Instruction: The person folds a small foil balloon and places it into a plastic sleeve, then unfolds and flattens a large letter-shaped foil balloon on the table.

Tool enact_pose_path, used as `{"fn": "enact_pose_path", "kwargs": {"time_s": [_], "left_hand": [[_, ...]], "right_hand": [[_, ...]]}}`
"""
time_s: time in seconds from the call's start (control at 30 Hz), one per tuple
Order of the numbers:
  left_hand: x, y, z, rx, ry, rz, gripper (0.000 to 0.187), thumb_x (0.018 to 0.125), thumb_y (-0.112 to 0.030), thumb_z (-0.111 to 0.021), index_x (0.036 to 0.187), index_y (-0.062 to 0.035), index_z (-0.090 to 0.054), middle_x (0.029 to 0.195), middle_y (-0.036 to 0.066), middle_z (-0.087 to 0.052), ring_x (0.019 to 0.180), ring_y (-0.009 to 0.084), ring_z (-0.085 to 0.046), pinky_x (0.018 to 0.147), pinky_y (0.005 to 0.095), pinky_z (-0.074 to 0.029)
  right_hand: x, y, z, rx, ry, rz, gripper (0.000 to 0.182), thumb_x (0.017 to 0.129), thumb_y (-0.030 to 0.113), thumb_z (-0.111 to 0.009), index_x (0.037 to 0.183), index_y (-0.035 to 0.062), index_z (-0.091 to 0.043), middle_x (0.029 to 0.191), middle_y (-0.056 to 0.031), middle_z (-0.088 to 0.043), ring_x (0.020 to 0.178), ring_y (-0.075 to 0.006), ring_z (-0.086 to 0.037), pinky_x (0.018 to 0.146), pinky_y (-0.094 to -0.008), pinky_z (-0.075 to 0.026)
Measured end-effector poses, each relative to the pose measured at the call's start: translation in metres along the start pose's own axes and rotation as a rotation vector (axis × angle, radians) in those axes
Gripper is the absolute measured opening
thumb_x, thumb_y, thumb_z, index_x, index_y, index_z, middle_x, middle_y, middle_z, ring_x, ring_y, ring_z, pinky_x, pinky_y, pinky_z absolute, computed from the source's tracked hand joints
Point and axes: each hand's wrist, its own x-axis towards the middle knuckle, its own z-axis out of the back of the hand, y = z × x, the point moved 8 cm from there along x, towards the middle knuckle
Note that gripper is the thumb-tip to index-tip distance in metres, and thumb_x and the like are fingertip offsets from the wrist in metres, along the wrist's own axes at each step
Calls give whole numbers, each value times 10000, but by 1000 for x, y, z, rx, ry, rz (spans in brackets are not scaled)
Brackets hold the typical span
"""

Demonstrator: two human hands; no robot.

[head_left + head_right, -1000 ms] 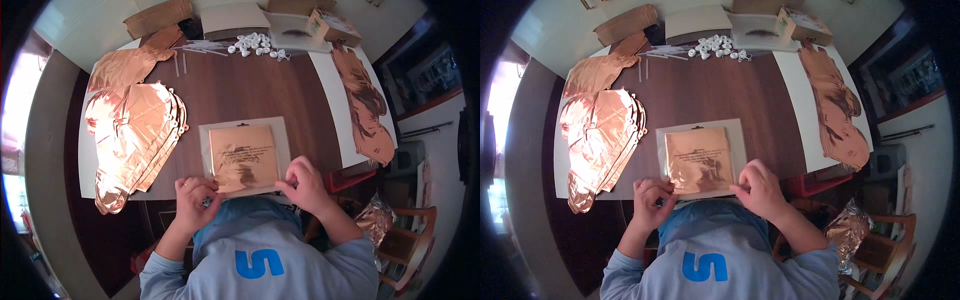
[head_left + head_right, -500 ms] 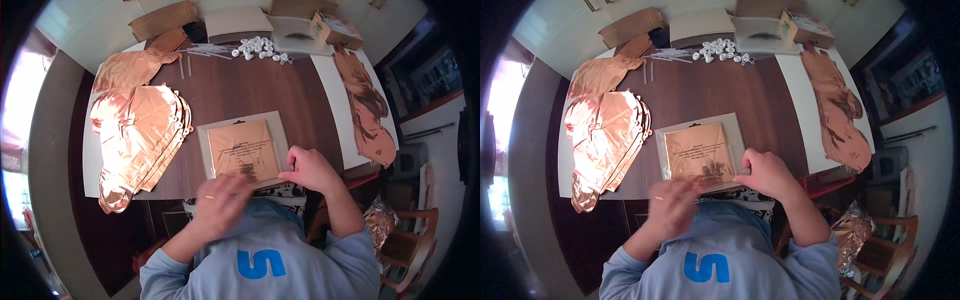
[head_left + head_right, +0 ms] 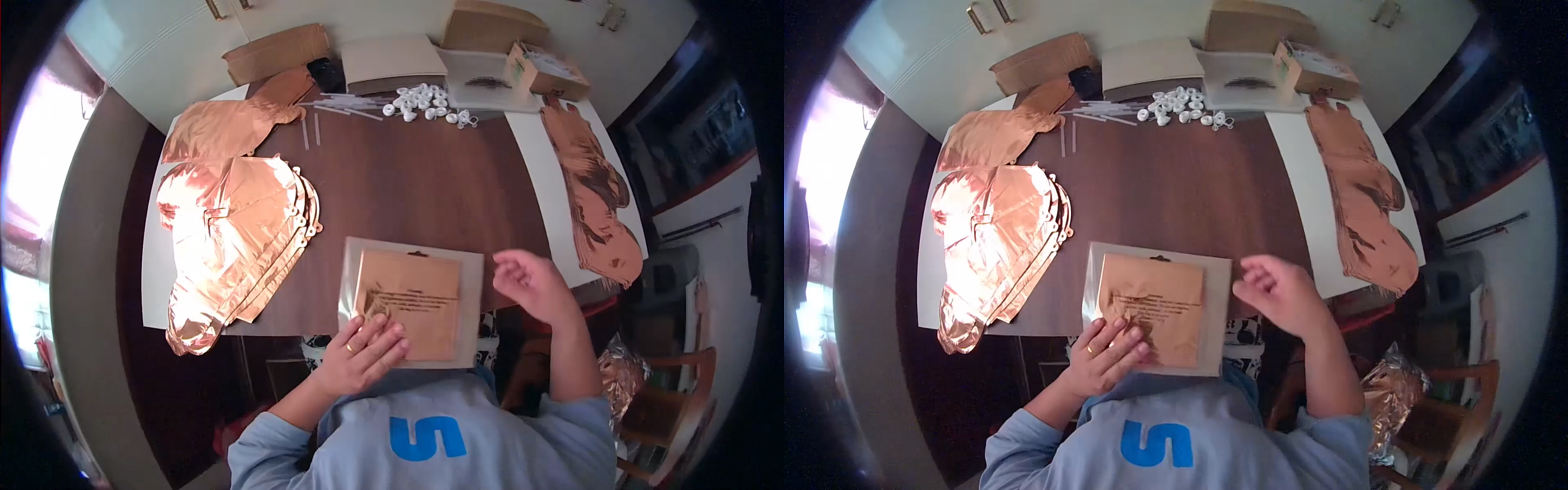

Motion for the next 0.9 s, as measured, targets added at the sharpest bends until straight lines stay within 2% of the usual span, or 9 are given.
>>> {"fn": "enact_pose_path", "kwargs": {"time_s": [0.1,0.23,0.37,0.4,0.5,0.63,0.67,0.77,0.9], "left_hand": [[32,-6,12,68,-111,-85,359,907,-257,-629,1260,-201,-662,1377,35,-608,1324,266,-521,1133,461,-366],[43,14,19,115,-162,-62,398,916,-216,-616,1312,-245,-629,1384,114,-578,1335,389,-466,1139,539,-314],[52,58,47,-267,-346,244,940,755,-216,-788,1538,-64,-289,1575,228,-285,1446,497,-249,1156,579,-236],[53,69,46,-273,-297,285,1033,817,-335,-767,1555,5,-129,1597,283,-190,1473,469,-206,1174,552,-213],[59,101,15,-702,-229,522,1037,823,-314,-774,1567,-12,-118,1604,287,-173,1500,374,-202,1188,507,-207],[63,122,-39,-1000,-127,802,911,857,-105,-749,1558,-32,-170,1481,186,-433,1390,279,-416,1142,395,-331],[72,121,-39,-1058,-200,741,625,928,-95,-678,1467,-42,-369,1263,132,-614,1175,207,-579,1022,332,-435],[79,126,-50,-984,-15,826,341,970,-94,-623,1291,-16,-534,1039,73,-672,972,133,-603,888,285,-475],[89,113,-50,-1119,-94,823,209,1005,-106,-570,1188,-10,-595,964,22,-642,873,82,-559,797,246,-468]], "right_hand": [[33,5,0,413,235,-43,275,923,171,-709,1115,-22,-672,863,-26,-689,783,-71,-612,657,-255,-504],[32,77,40,229,133,266,199,932,102,-682,1078,-33,-692,839,-20,-687,761,-58,-600,659,-240,-492],[-8,149,70,-91,-64,601,166,911,60,-688,1049,-30,-711,840,-64,-715,756,-90,-638,672,-249,-497],[-11,155,68,-155,-72,675,168,911,61,-687,1052,-27,-711,842,-68,-717,757,-95,-644,673,-251,-498],[7,129,42,-269,33,624,173,919,74,-683,1063,-18,-714,841,-64,-719,757,-95,-644,679,-259,-502],[29,96,44,-90,34,286,168,944,89,-655,1053,-22,-717,865,-24,-711,777,-81,-623,689,-252,-496],[31,102,50,-61,18,286,162,954,87,-642,1046,-24,-717,882,-16,-710,804,-66,-617,721,-245,-501],[47,106,64,-65,-42,297,187,966,136,-643,1050,-15,-713,873,-42,-722,802,-72,-622,723,-246,-504],[61,94,68,-148,73,200,197,951,164,-646,1028,-4,-715,864,-51,-719,800,-95,-636,745,-278,-511]]}}
